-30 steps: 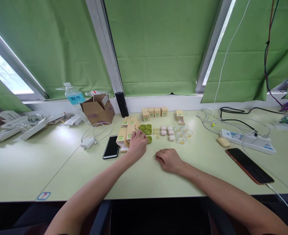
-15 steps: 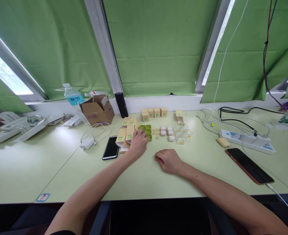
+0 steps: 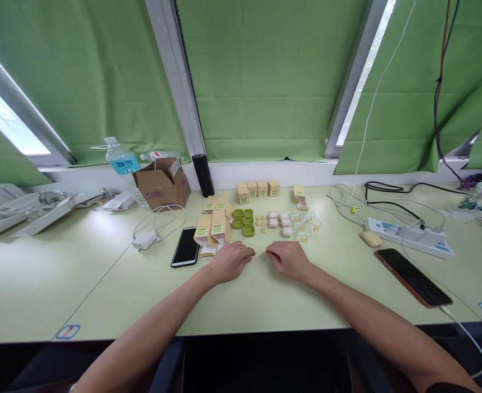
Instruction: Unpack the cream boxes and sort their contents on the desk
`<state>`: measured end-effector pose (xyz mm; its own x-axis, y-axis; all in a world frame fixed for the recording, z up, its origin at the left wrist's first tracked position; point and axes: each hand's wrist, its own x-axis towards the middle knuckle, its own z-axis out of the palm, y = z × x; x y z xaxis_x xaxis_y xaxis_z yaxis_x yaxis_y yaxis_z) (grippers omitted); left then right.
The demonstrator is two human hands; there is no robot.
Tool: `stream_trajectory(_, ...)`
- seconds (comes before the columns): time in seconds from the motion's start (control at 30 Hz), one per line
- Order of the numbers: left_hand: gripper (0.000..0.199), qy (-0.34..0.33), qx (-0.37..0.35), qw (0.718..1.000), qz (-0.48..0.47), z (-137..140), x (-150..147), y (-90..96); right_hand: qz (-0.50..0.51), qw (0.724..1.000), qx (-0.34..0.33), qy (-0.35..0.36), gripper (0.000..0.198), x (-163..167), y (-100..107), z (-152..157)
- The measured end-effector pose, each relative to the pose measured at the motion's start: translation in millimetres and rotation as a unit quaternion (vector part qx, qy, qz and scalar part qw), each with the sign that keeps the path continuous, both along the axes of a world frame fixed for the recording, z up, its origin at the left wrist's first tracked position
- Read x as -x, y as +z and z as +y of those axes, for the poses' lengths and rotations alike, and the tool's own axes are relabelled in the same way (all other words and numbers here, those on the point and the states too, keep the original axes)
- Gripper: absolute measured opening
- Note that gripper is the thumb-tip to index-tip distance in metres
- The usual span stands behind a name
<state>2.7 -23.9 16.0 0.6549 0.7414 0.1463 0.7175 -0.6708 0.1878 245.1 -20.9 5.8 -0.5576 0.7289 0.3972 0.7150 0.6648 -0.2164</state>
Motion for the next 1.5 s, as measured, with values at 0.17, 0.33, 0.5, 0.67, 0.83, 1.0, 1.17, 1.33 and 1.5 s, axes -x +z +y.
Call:
stream_trajectory(0.17,0.027,-0.005,0.010,1.000,-0.012,2,1,2.9,0.006,0.992,-0.012,-0.129,0.027,-17,39,48)
stream_trajectory(0.33,0.026,-0.003,0.014,1.000,-0.016,2,0,1.3,-0.062,0.963,0.057,-0.256,0.034,-18,75,130)
stream_trajectory(0.5,0.028,0.001,0.020,1.000,-0.003,2,-1,3.6,-0.094,0.948,0.102,-0.287,0.051,-6,68,193)
stream_trajectory(0.67,0.028,-0.004,0.011,1.000,0.014,1,-3,5.3,-0.110,0.937,0.139,-0.300,0.059,8,50,226)
stream_trajectory(0.83,0.027,-0.010,0.007,1.000,0.025,2,-8,6.1,-0.109,0.936,0.145,-0.302,0.051,13,45,243)
stream_trajectory(1.0,0.028,-0.015,0.001,0.999,0.034,1,-13,6.3,-0.097,0.941,0.138,-0.295,0.038,15,47,247)
stream_trajectory(1.17,0.025,-0.016,-0.006,1.000,0.025,1,-12,4.6,-0.071,0.946,0.133,-0.287,0.041,12,53,238)
stream_trajectory(1.33,0.023,0.006,0.004,1.000,-0.025,0,-8,3.1,-0.024,0.951,0.108,-0.289,0.055,3,67,206)
stream_trajectory(1.5,0.027,0.083,-0.022,0.976,-0.199,3,-9,2.1,0.090,0.985,0.042,-0.142,0.055,1,60,111)
